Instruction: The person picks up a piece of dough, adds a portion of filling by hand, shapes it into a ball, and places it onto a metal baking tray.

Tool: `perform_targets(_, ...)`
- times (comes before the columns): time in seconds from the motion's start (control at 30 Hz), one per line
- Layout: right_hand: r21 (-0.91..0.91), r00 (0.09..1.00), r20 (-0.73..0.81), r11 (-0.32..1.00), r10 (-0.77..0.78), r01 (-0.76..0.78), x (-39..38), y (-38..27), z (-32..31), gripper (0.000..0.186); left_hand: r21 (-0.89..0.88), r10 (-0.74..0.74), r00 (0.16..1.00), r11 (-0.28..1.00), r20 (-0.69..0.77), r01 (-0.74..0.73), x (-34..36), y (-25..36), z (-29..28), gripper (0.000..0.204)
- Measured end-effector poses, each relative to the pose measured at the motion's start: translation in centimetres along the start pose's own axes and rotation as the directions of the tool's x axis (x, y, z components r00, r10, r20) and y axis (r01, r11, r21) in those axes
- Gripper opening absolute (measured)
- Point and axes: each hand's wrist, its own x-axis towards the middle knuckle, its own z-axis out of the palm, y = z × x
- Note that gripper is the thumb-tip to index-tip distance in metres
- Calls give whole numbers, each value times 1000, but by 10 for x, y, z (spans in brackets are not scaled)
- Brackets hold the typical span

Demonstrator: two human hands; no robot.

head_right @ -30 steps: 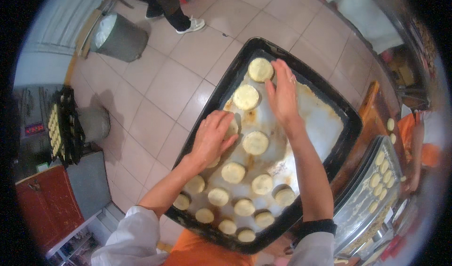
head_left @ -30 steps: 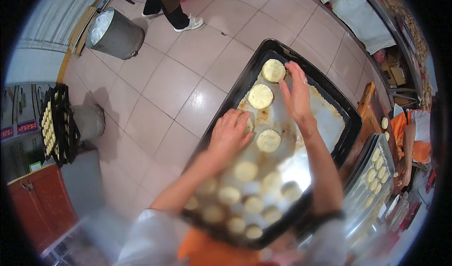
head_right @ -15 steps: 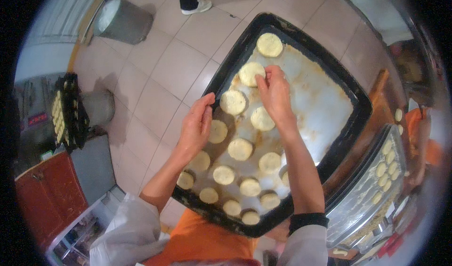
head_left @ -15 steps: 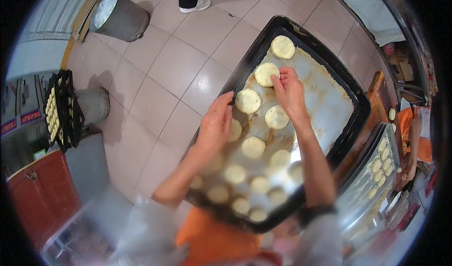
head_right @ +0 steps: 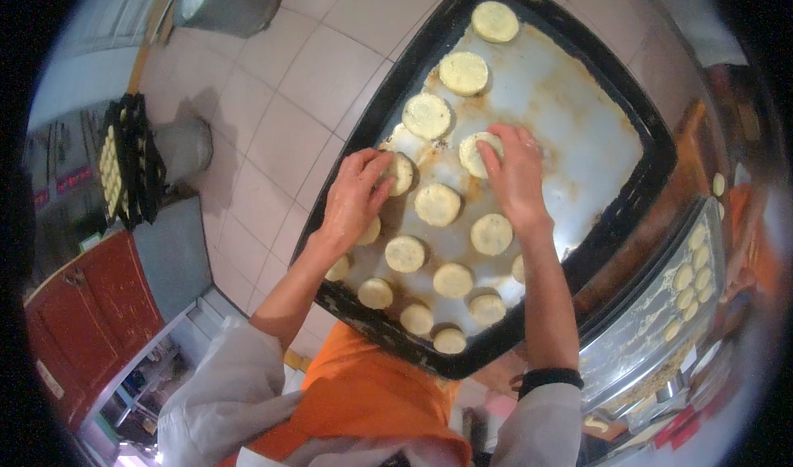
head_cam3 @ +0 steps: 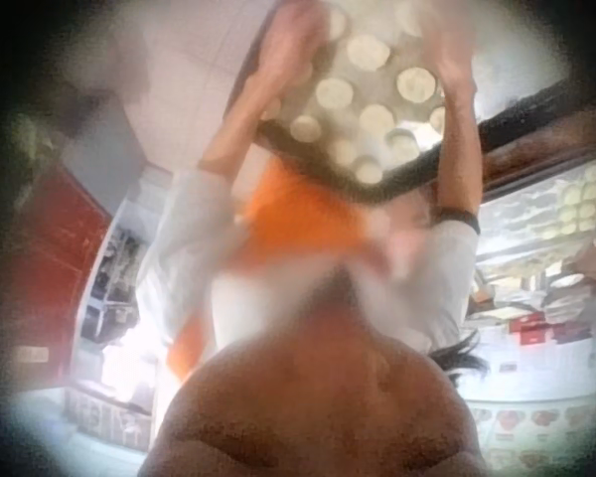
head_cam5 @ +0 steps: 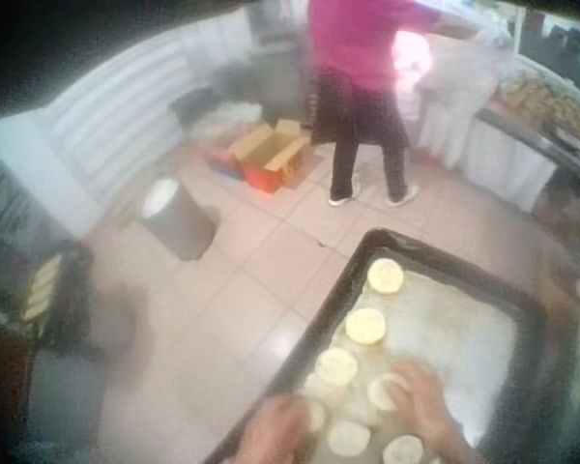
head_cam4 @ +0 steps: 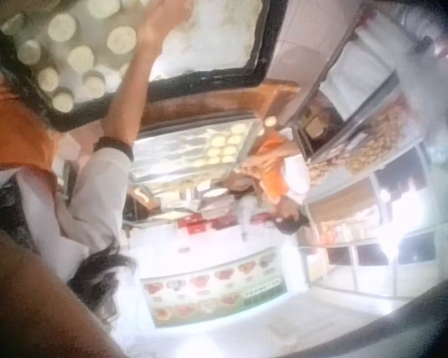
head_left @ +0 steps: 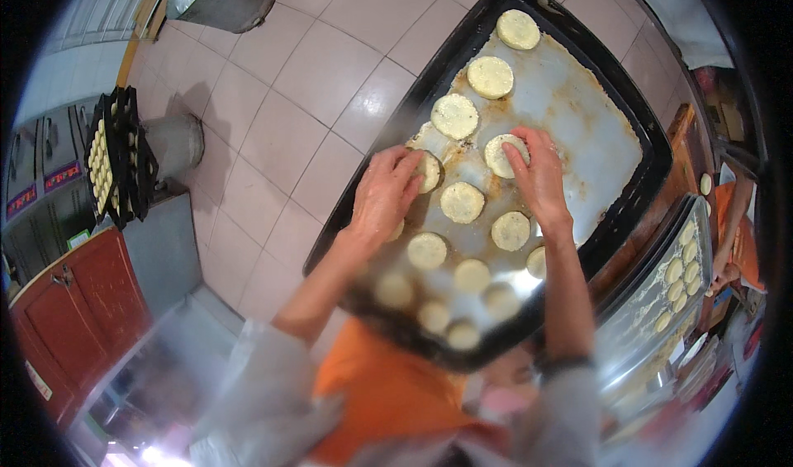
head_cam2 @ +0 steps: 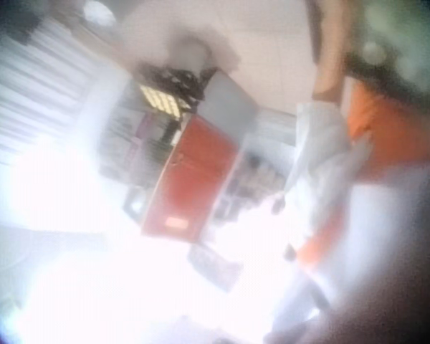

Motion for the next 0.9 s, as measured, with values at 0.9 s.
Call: perform_targets(0.9,264,970,-165,955,180,-132,-139,28,-78,30,35,451,869,884,206,-467,-33,98,76,49)
